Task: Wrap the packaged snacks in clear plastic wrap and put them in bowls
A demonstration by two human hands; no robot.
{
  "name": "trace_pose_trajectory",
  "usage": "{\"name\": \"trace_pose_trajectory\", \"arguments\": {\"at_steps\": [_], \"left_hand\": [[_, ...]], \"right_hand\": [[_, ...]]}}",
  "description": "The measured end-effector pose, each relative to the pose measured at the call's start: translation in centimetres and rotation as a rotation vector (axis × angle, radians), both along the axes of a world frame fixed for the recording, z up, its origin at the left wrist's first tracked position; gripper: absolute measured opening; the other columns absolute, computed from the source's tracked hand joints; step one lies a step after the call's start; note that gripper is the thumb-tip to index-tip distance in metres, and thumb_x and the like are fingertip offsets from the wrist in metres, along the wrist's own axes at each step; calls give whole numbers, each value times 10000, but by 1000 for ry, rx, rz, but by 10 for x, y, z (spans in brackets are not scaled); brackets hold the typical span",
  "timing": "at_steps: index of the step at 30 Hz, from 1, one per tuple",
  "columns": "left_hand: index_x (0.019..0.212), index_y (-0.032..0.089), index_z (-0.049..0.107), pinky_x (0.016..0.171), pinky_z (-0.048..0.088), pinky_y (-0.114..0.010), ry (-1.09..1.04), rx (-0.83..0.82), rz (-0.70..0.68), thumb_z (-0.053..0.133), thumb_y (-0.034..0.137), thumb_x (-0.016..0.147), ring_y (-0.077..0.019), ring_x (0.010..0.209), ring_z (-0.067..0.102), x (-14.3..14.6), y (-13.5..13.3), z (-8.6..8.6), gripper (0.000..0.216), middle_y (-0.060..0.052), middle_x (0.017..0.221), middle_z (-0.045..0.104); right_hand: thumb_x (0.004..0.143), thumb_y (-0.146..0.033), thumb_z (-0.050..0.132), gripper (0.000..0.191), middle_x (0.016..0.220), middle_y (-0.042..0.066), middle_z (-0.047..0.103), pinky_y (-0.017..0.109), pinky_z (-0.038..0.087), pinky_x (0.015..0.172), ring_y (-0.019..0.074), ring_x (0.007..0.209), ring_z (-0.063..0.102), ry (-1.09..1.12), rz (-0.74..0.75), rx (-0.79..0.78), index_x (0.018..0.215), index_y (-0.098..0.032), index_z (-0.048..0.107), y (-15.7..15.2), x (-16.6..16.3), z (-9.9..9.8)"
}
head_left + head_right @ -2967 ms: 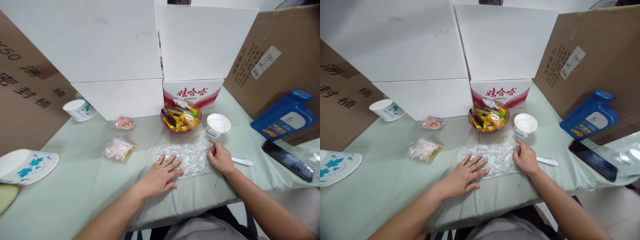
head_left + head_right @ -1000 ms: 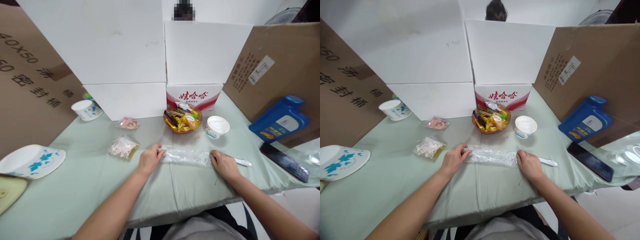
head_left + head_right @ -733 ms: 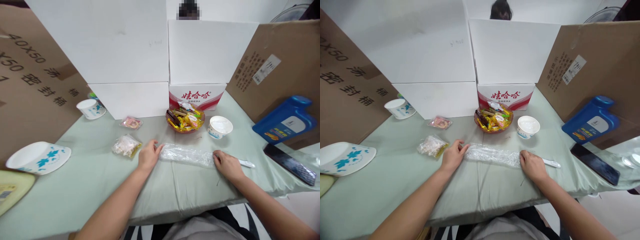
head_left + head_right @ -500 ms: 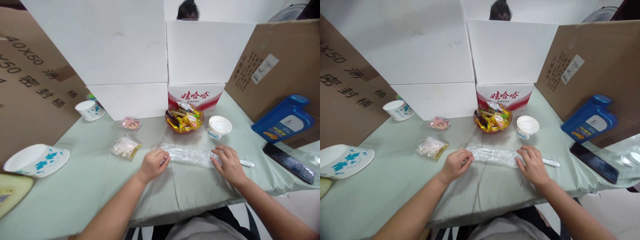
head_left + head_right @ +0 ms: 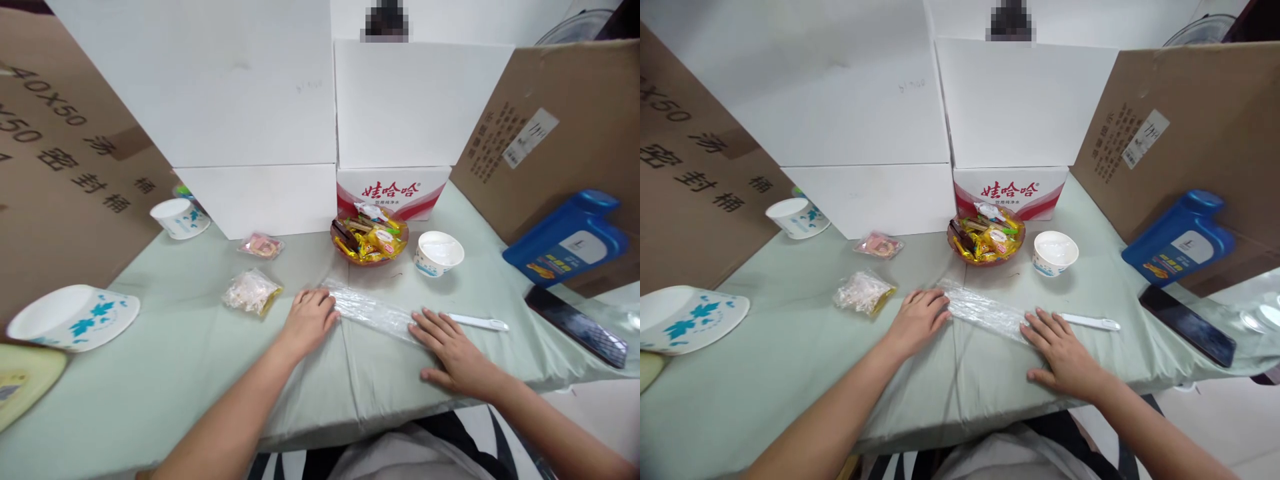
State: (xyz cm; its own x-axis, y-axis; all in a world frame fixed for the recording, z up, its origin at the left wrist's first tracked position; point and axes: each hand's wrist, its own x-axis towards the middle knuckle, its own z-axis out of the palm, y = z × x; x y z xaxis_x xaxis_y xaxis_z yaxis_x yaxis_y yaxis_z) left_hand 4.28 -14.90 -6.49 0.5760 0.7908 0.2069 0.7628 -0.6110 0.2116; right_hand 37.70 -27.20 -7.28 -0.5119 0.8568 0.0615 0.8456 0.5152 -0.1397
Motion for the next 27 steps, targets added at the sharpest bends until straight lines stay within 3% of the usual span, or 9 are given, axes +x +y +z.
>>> {"name": "trace_pose_trajectory", "arguments": {"at_steps": [3, 6, 8, 10, 14, 18, 21, 24, 27], "left_hand": [[1057, 201, 640, 1063, 290, -555, -33, 41, 32, 532, 273, 918, -303, 1184, 519, 3, -2, 1, 190, -122, 1220, 612], [1015, 182, 655, 949, 401, -486, -32, 98, 18, 519, 268, 920, -300, 1097, 533, 10, -11, 2, 187, -130, 1128, 621], [994, 183, 661, 849, 448, -407, -16, 86, -91, 521, 266, 919, -263, 981, 553, 17, -20, 3, 179, -104, 1001, 629], [1008, 197, 659, 813, 453, -375, -1, 41, -260, 552, 269, 906, -244, 944, 557, 24, -30, 1, 164, -79, 959, 630], [1134, 247, 625, 921, 414, -407, -18, -33, -514, 564, 223, 899, -248, 1091, 543, 31, -42, -2, 244, -63, 1110, 639], [1182, 287, 612, 1029, 346, -423, -71, -153, -665, 537, 110, 842, -231, 1207, 516, 29, -42, -2, 390, -41, 1204, 647], [1192, 305, 608, 1057, 335, -407, -109, -278, -743, 544, 89, 783, -218, 1259, 507, 26, -39, 0, 467, -14, 1241, 655], [1168, 292, 622, 1059, 347, -387, -128, -331, -760, 520, 70, 773, -209, 1275, 509, 24, -35, -1, 464, -8, 1233, 669], [1175, 271, 617, 1038, 378, -369, -156, -325, -753, 474, 61, 806, -197, 1251, 536, 23, -31, -2, 448, -16, 1209, 683]], "right_hand": [[782, -641, 617, 818, 1477, 126, 440, 534, 358, 1047, 351, 1340, 381, 47, 103, -73, 1461, -239, 398, -24, -10, 6], [864, -449, 608, 577, 1374, 105, 551, 457, 427, 978, 281, 1194, 519, 93, 194, -70, 1393, -260, 478, -46, -26, 3], [912, -258, 532, 378, 1232, 100, 637, 412, 464, 909, 238, 1066, 579, 139, 159, 7, 1289, -252, 558, -55, -35, -1], [910, -161, 468, 310, 1108, 94, 668, 392, 481, 856, 221, 977, 595, 194, 128, 57, 1178, -240, 604, -59, -42, -2], [885, -159, 447, 260, 1100, 96, 654, 445, 452, 922, 258, 1093, 559, 287, 253, -32, 1080, -229, 603, -53, -49, 23], [907, -146, 380, 269, 957, 82, 680, 391, 468, 898, 207, 970, 610, 434, 372, -244, 1072, -220, 579, -34, -53, 64], [939, -167, 350, 284, 900, 85, 684, 309, 499, 769, 175, 843, 633, 491, 293, -264, 1087, -203, 590, -5, -55, 77], [958, -234, 374, 264, 893, 73, 698, 275, 513, 730, 164, 800, 652, 532, 62, -172, 1051, -197, 619, 37, -60, 67], [939, -257, 429, 228, 931, 59, 720, 289, 518, 760, 182, 838, 672, 526, -115, -109, 993, -206, 644, 79, -70, 43]]}}
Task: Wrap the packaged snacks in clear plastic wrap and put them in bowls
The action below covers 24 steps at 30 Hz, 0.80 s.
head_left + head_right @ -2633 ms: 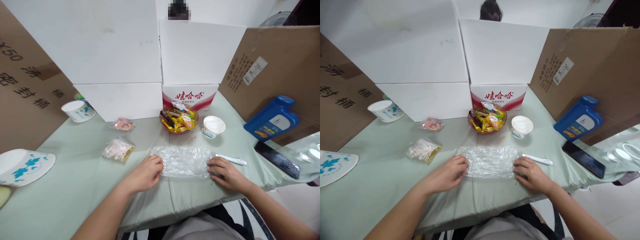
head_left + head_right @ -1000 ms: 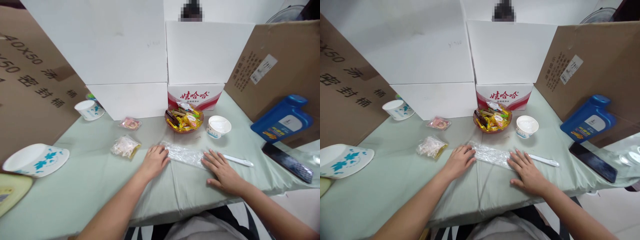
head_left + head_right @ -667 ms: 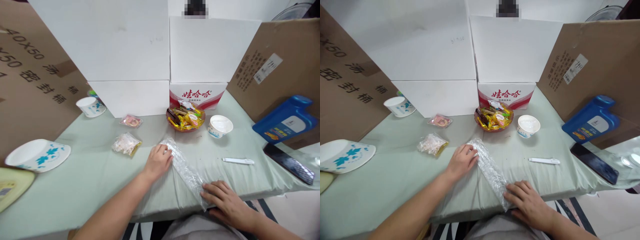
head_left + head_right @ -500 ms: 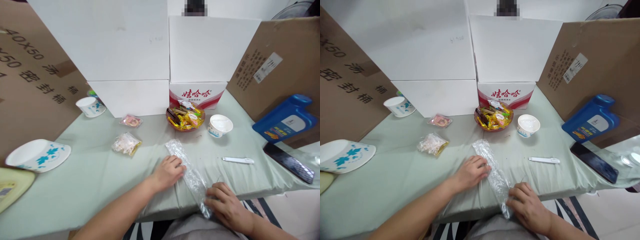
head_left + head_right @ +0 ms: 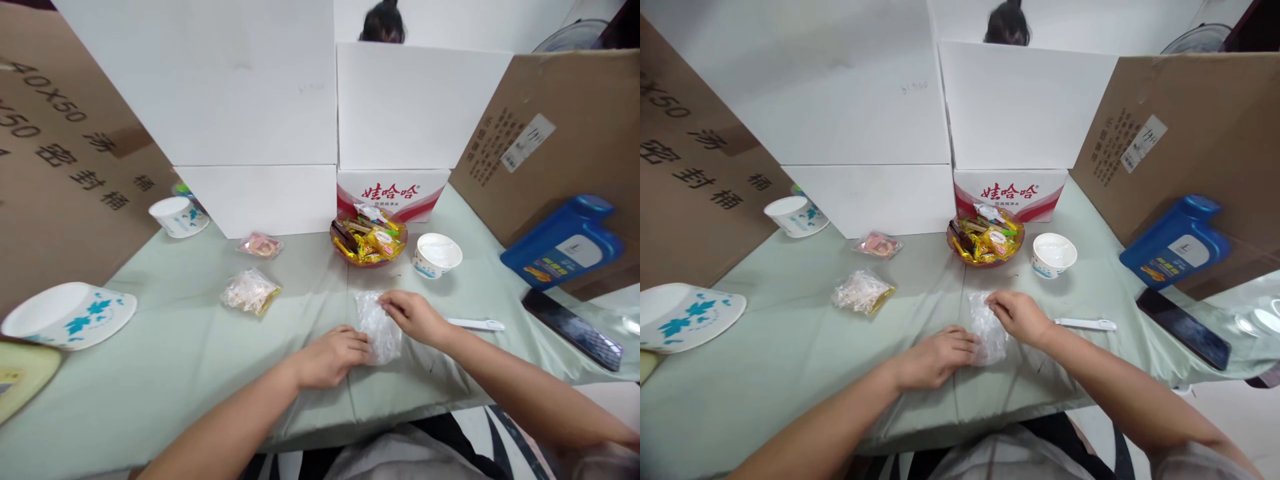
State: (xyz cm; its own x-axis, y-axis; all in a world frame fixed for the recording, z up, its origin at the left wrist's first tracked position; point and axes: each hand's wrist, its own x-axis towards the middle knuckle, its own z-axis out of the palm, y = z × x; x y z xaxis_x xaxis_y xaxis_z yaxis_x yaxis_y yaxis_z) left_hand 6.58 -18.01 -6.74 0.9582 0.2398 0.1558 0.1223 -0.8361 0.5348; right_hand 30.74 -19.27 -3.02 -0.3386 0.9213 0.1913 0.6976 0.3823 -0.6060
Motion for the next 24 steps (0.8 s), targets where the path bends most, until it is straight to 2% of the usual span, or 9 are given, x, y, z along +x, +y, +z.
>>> {"name": "trace_pose_trajectory", "arguments": {"at_steps": [3, 8, 14, 16, 19, 22, 24], "left_hand": [[1202, 245, 605, 1015, 415, -351, -24, -30, 10, 444, 84, 844, -189, 1191, 575, -1, 4, -1, 424, -35, 1180, 692], [1217, 211, 590, 1037, 428, -383, -19, -77, 29, 463, 120, 863, -205, 1170, 577, -2, 6, 0, 387, -74, 1174, 678], [1176, 184, 590, 1027, 451, -358, -48, -162, 158, 486, 104, 856, -213, 1222, 518, -4, 5, 4, 346, -124, 1307, 554], [1110, 178, 602, 1004, 461, -358, -112, -164, 217, 483, 113, 867, -213, 1187, 527, -5, 4, 5, 278, -121, 1242, 577], [1038, 173, 583, 917, 490, -356, -201, -177, 300, 520, 154, 865, -207, 1034, 575, -5, 3, 6, 185, -89, 1043, 641], [1191, 182, 504, 838, 501, -337, -176, -193, 334, 582, 200, 845, -200, 935, 586, -5, 2, 6, 355, -53, 958, 655], [1271, 191, 476, 823, 496, -329, -117, -149, 290, 586, 213, 855, -205, 934, 577, -5, 1, 6, 430, -47, 942, 654]], "right_hand": [[925, -228, 459, 207, 985, 66, 726, 308, 503, 800, 207, 911, 672, -113, -49, 23, 987, -203, 655, 26, -11, -24], [948, -248, 468, 191, 937, 64, 712, 281, 468, 774, 194, 881, 654, -250, -69, 56, 982, -193, 647, 36, -21, -45], [968, -277, 434, 230, 953, 71, 705, 279, 438, 749, 193, 860, 646, -355, -155, 46, 999, -187, 644, 39, -27, -51], [967, -277, 435, 233, 955, 74, 707, 278, 433, 741, 194, 857, 647, -356, -168, 39, 1007, -183, 644, 40, -29, -52], [964, -274, 440, 223, 946, 62, 710, 264, 421, 726, 181, 849, 647, -356, -194, 31, 1002, -192, 644, 40, -29, -51], [962, -271, 450, 210, 932, 54, 711, 259, 412, 713, 175, 835, 647, -358, -219, 28, 995, -197, 643, 40, -29, -51], [959, -280, 462, 201, 929, 54, 707, 262, 409, 709, 177, 831, 646, -368, -229, 30, 996, -198, 642, 40, -29, -51]]}}
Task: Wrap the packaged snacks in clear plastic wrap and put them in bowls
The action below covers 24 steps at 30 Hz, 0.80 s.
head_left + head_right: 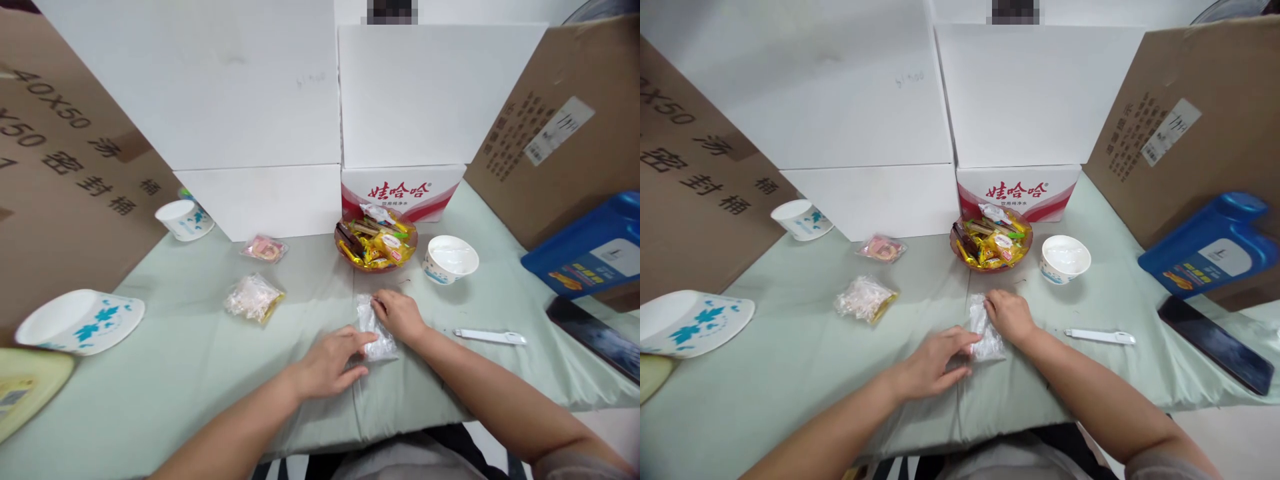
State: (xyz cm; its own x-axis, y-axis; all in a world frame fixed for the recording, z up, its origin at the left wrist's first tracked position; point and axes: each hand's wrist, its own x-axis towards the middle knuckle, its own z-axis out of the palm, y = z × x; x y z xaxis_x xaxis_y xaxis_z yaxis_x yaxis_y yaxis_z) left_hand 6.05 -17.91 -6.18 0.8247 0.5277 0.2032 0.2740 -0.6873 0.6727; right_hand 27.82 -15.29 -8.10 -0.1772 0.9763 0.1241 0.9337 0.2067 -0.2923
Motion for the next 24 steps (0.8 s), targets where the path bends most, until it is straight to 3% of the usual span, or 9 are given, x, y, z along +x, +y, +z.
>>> {"name": "trace_pose_trajectory", "arguments": {"at_steps": [2, 5, 8, 11, 15, 17, 20, 22, 24], "left_hand": [[1225, 205, 550, 811, 490, -328, 86, 68, -46, 586, 220, 866, -215, 934, 561, 1, -1, -1, 361, -52, 929, 644], [1084, 228, 660, 787, 482, -340, 199, 151, -9, 622, 241, 850, -222, 908, 544, 2, -2, -1, 238, -59, 926, 615], [1063, 248, 679, 884, 457, -401, 211, 227, 45, 665, 258, 824, -263, 1056, 526, 3, -3, -2, 240, -81, 1086, 592], [1064, 248, 666, 1023, 367, -471, 193, 275, 14, 672, 261, 824, -315, 1286, 410, 2, -1, -3, 241, -84, 1319, 519], [1110, 271, 645, 1033, 352, -467, 209, 252, -31, 663, 293, 844, -303, 1312, 415, 0, 4, -6, 267, -73, 1277, 564], [1116, 282, 644, 1032, 353, -463, 206, 247, -44, 664, 320, 846, -299, 1303, 428, -1, 6, -6, 273, -76, 1270, 568], [1118, 281, 639, 1050, 341, -464, 203, 243, -48, 668, 335, 843, -294, 1306, 425, -1, 8, -5, 282, -77, 1279, 562], [1173, 256, 605, 1058, 341, -457, 193, 231, -30, 674, 344, 838, -288, 1304, 430, -2, 9, -4, 353, -84, 1271, 575], [1223, 219, 562, 1060, 346, -447, 178, 226, -10, 674, 354, 840, -280, 1298, 441, -2, 10, -5, 421, -95, 1265, 591]], "right_hand": [[954, -287, 478, 188, 928, 53, 705, 263, 406, 701, 178, 824, 645, -14, -12, 2, 992, -201, 641, -1, -1, 0], [949, -292, 492, 177, 918, 54, 700, 267, 408, 694, 179, 810, 640, -23, -18, 10, 987, -200, 639, -1, -4, -3], [947, -299, 497, 181, 893, 53, 685, 275, 422, 688, 182, 790, 629, -15, 13, 51, 988, -195, 640, 1, 0, -5], [925, -296, 528, 178, 906, 80, 654, 296, 445, 707, 206, 821, 607, -1, 12, 190, 999, -181, 643, 5, 13, -1], [918, -244, 513, 182, 970, 123, 631, 363, 463, 813, 244, 937, 563, 143, 69, 429, 1015, -165, 644, 1, 27, 14], [919, -268, 530, 180, 985, 108, 641, 375, 462, 850, 230, 952, 558, 228, 253, 403, 1028, -183, 645, -6, 26, 19], [886, -354, 603, 260, 1061, 90, 648, 401, 448, 898, 232, 1009, 558, 196, 533, 214, 1101, -213, 638, -12, 21, 17], [869, -363, 623, 308, 1128, 103, 634, 434, 433, 925, 257, 1073, 543, 129, 564, 139, 1138, -212, 630, -11, 23, 13], [890, -285, 580, 250, 1142, 118, 628, 452, 425, 931, 265, 1093, 533, 110, 486, 169, 1120, -204, 636, -7, 30, 12]]}}
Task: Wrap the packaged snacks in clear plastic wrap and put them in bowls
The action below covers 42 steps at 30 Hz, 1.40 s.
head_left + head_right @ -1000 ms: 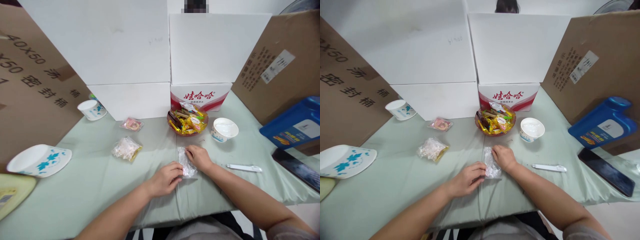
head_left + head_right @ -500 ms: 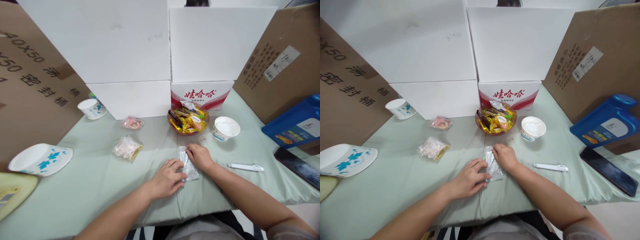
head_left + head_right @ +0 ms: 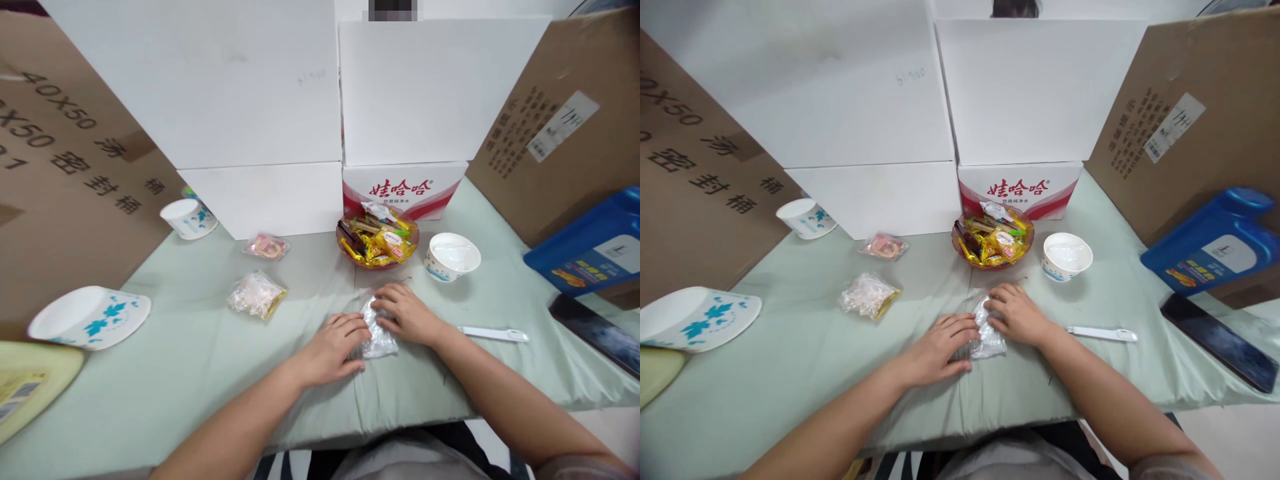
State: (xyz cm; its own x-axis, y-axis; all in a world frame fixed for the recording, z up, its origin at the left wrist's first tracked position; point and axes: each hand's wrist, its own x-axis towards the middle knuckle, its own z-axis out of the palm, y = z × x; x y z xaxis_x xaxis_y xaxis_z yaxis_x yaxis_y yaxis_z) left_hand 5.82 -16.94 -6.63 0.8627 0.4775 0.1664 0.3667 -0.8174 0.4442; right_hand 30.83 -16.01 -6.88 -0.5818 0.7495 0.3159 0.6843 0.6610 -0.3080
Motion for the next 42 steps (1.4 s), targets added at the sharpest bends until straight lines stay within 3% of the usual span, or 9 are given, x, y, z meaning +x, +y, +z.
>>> {"name": "trace_pose_trajectory", "arguments": {"at_steps": [3, 9, 14, 18, 24, 29, 34, 38, 42], "left_hand": [[1183, 197, 580, 1048, 357, -437, -22, 34, 2, 670, 364, 848, -275, 1283, 462, 0, 1, -3, 385, -94, 1231, 620], [977, 210, 648, 989, 395, -381, -86, 129, 54, 553, 242, 926, -218, 1203, 544, 0, 3, -6, 113, -61, 1095, 675], [986, 192, 628, 988, 408, -384, -74, 90, 73, 605, 270, 885, -230, 1193, 553, -1, 5, -2, 129, -75, 1095, 671], [1055, 187, 610, 1010, 397, -425, -36, 40, 68, 685, 423, 816, -277, 1216, 521, -2, 5, 0, 344, -103, 1175, 641], [961, 202, 613, 958, 436, -384, -125, -73, 14, 503, 164, 884, -222, 1102, 583, 1, 3, -2, 140, -53, 954, 697], [1035, 180, 528, 825, 522, -352, -221, -254, 190, 555, 214, 852, -200, 928, 627, 1, 1, -4, 188, -83, 1010, 650], [1111, 189, 455, 870, 525, -357, -278, -379, 224, 564, 197, 849, -192, 955, 639, 1, 2, -8, 284, -78, 1029, 646], [1095, 183, 512, 864, 519, -370, -214, -249, 194, 555, 178, 842, -209, 975, 605, 2, 3, -6, 257, -87, 1051, 620], [1145, 184, 552, 935, 474, -410, -207, -1, 148, 492, 153, 876, -242, 1113, 550, 3, 1, -4, 278, -128, 1180, 582]], "right_hand": [[910, -196, 501, 239, 1136, 122, 628, 451, 414, 952, 254, 1106, 523, 102, -30, 48, 1111, -199, 628, 1, 10, 7], [769, -536, 700, 461, 1090, 103, 639, 401, 428, 937, 241, 1044, 554, 53, 332, -192, 1075, -196, 646, -14, -4, 20], [883, -296, 595, 147, 986, 81, 676, 376, 432, 914, 211, 989, 571, -69, 320, -111, 955, -192, 669, -16, -15, 14], [920, -217, 505, 161, 915, 70, 693, 361, 445, 877, 200, 934, 594, -35, 317, -36, 921, -194, 664, -19, -13, 21], [939, -252, 472, 180, 839, 35, 683, 244, 461, 692, 140, 760, 622, 56, 336, -275, 903, -211, 643, -28, -7, 30], [977, -299, 418, 258, 813, 48, 692, 248, 443, 654, 148, 714, 629, 129, 35, -197, 950, -196, 653, -21, -10, 19], [989, -328, 416, 282, 876, 53, 717, 258, 434, 693, 163, 787, 650, 48, -240, -120, 936, -198, 660, -7, -15, 0], [964, -344, 490, 231, 848, 53, 696, 265, 389, 639, 164, 717, 626, -146, -360, -83, 915, -189, 654, -3, -22, -9], [954, -342, 506, 209, 827, 50, 672, 271, 360, 617, 161, 679, 590, -215, -394, -31, 910, -188, 642, -3, -27, -13]]}}
